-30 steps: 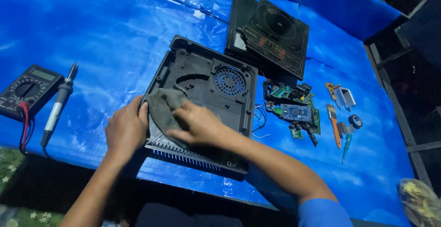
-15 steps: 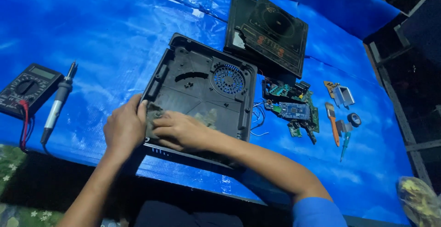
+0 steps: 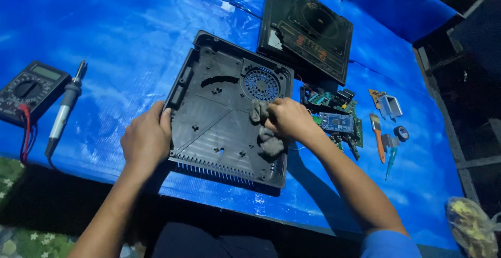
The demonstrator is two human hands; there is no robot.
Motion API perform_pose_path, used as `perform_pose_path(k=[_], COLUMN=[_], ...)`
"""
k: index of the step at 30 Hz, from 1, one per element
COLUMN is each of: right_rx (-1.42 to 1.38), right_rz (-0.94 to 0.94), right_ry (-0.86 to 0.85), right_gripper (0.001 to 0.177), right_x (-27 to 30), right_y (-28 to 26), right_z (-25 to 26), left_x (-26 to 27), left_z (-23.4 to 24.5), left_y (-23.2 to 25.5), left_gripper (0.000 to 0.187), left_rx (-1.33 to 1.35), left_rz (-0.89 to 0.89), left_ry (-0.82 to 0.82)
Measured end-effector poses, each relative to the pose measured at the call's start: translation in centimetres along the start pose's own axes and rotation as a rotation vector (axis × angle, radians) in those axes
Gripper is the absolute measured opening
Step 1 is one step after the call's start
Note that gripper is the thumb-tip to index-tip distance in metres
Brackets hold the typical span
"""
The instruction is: Disassembling an induction cooker to clean the internal housing and components using a brush and cloth.
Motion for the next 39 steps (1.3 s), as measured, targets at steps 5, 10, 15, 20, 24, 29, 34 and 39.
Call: perform_pose_path(k=[5,10,15,20,24,29,34,39], right_rx=[-0.276,-0.519,-0.051,-0.605,-0.689,-0.842,-0.813,-0.704], right_rz=[0.080,0.141,-0.164,0.066,-0.127,-0.645,-0.881,-1.116], right_ry=[-0.073,-0.138,0.171,0.051,0.347,0.394,0.040,0.269], right_gripper=[0.041,0.034,0.019,0.025,0.023,0.027,0.053,0.053], right_x=[4.3,4.5,3.5,5.2,9.2,16.6,23.6,27.9], right_y=[-4.6,-3.6,-4.6,-6.6,-2.7,1.7,5.0,10.6], right_z=[1.9,2.7,-0.9,3.7,5.7,4.6,0.9,-5.2], left_x=[0.1,-0.2,0.4,-0.1,-1.3,-2.2,-2.8,-2.2], left_z=[0.1,-0.3,-0.3,-0.7,-2.3,-3.4,-3.9,-4.5], left_y=[0.1,-0.3,-0.3,-0.7,-3.2,-5.2,-6.3,-6.2], left_gripper=[0.043,0.045,0.044,0.036,0.039,0.039,0.036,0.030], left_rx=[-0.007,-0.064,-0.087,-0.222,-0.310,-0.403,-0.428,-0.467], left_rz=[0.008,0.025,0.034,-0.032,-0.083,-0.083,-0.121,-0.203], left_ry=[0.020,-0.006,0.010,0.096,0.141,0.187,0.200,0.205])
Point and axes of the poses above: each hand's wrist, its own x-axis away from the middle knuckle, its own z-axis out of the back of the hand, y = z × x, the point moved 1 cm from there along -x, towards the middle knuckle, and after that the axes turned 5 degrees about -y, right-handed, at the moved point
